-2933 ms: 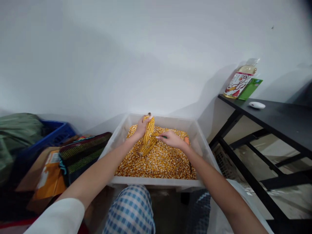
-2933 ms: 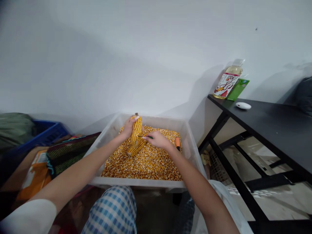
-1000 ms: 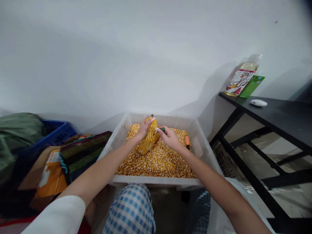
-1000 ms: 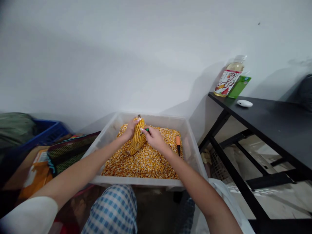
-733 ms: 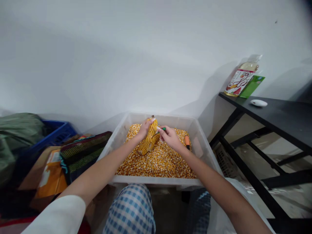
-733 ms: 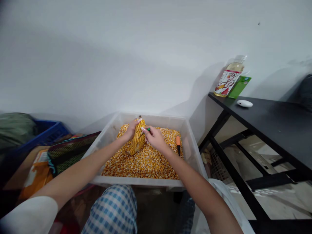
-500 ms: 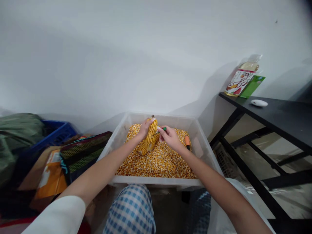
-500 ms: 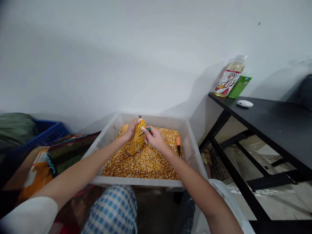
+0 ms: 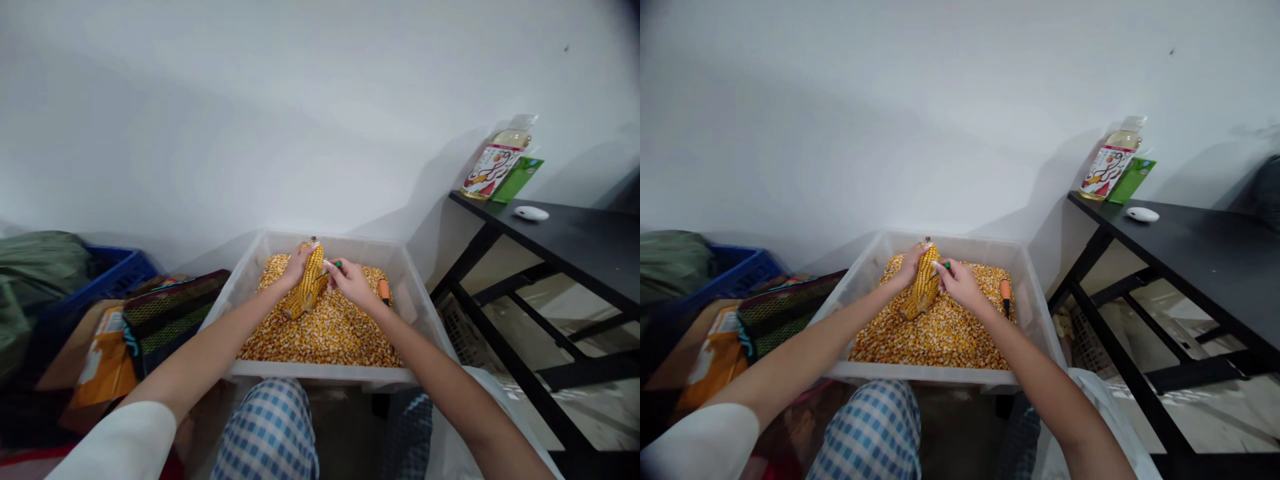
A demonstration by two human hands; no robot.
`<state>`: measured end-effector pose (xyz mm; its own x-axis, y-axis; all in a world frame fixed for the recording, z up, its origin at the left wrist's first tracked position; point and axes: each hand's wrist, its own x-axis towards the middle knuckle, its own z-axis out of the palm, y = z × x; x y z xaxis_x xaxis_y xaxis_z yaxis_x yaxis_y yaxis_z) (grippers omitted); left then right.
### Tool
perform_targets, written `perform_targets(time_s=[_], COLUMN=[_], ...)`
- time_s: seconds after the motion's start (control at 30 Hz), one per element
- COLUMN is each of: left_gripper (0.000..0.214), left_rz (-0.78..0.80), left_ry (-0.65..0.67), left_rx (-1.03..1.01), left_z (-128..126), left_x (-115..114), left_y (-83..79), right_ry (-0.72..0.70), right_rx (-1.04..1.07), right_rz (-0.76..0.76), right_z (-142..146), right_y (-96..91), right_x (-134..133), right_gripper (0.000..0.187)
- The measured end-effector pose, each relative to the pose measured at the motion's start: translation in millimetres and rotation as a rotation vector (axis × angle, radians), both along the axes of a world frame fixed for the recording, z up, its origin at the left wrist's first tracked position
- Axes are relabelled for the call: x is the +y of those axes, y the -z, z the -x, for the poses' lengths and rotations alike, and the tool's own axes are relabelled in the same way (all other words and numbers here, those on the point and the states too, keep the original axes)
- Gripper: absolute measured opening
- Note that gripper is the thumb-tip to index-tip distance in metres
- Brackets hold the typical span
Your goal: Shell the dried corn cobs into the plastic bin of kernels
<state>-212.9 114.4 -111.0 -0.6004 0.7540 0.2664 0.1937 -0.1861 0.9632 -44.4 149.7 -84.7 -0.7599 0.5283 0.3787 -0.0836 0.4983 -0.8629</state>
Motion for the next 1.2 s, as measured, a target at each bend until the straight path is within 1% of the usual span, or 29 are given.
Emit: perform_targets(time_s=[0.07, 0.17, 0.33, 0.47, 0.63, 0.73, 0.9, 0.97, 1.03, 1.13, 1.2], left_gripper=[0.031, 0.03, 0.029, 0.031, 0.033, 0.033, 0.034, 0.035, 0.036, 0.036, 0.035], left_rz=[-0.026, -0.042, -0.074, -0.045, 0.0, -0.007, -0.025, -0.027, -0.021, -0.009, 0.001], left_ry=[0.017, 0.014, 0.021, 0.025, -0.004, -0.021, -0.032, -0.029, -0.03, -0.037, -0.028], left_rx=[0.002, -0.004, -0.052, -0.114, -0.044, -0.033, -0.047, -0.03, 0.007, 0.076, 0.087], left_z=[-0.7, -2.9, -1.5, 2.0, -0.9, -2.8, -3.8, -5.4, -8.0, -12.1, -13.6], left_x=[-0.3, -2.1, -2.2, 1.4, -1.2, -4.4, -4.5, -3.5, -2.6, -1.5, -0.5], left_y=[-0.9, -3.3, -3.1, 0.4, -2.9, -4.8, -2.3, -1.5, -1.6, -2.9, -3.7], right_ry=[0.024, 0.004, 0.003, 0.012, 0.012, -0.004, -0.067, -0.08, -0.074, -0.05, -0.059], right_rx=[0.007, 0.016, 0.013, -0.002, -0.041, -0.091, -0.21, -0.247, -0.254, -0.256, -0.274], right_rz=[-0.028, -0.063, -0.207, -0.265, -0.345, -0.485, -0.848, -0.938, -0.973, -0.965, -0.975], right_z=[-0.8, -1.1, -0.4, -0.8, -1.7, -3.1, -2.6, -1.3, -0.2, 0.1, -0.5], right_y=[-0.9, -0.6, 4.2, 6.5, 7.2, 7.7, 12.0, 14.1, 15.4, 15.2, 13.9], right_x=[-0.8, -2.2, -4.1, -4.5, -4.2, -5.7, -10.6, -11.3, -11.0, -10.3, -10.3], right_gripper=[0.035, 0.034, 0.03, 0.028, 0.027, 0.025, 0.022, 0.021, 0.019, 0.017, 0.016])
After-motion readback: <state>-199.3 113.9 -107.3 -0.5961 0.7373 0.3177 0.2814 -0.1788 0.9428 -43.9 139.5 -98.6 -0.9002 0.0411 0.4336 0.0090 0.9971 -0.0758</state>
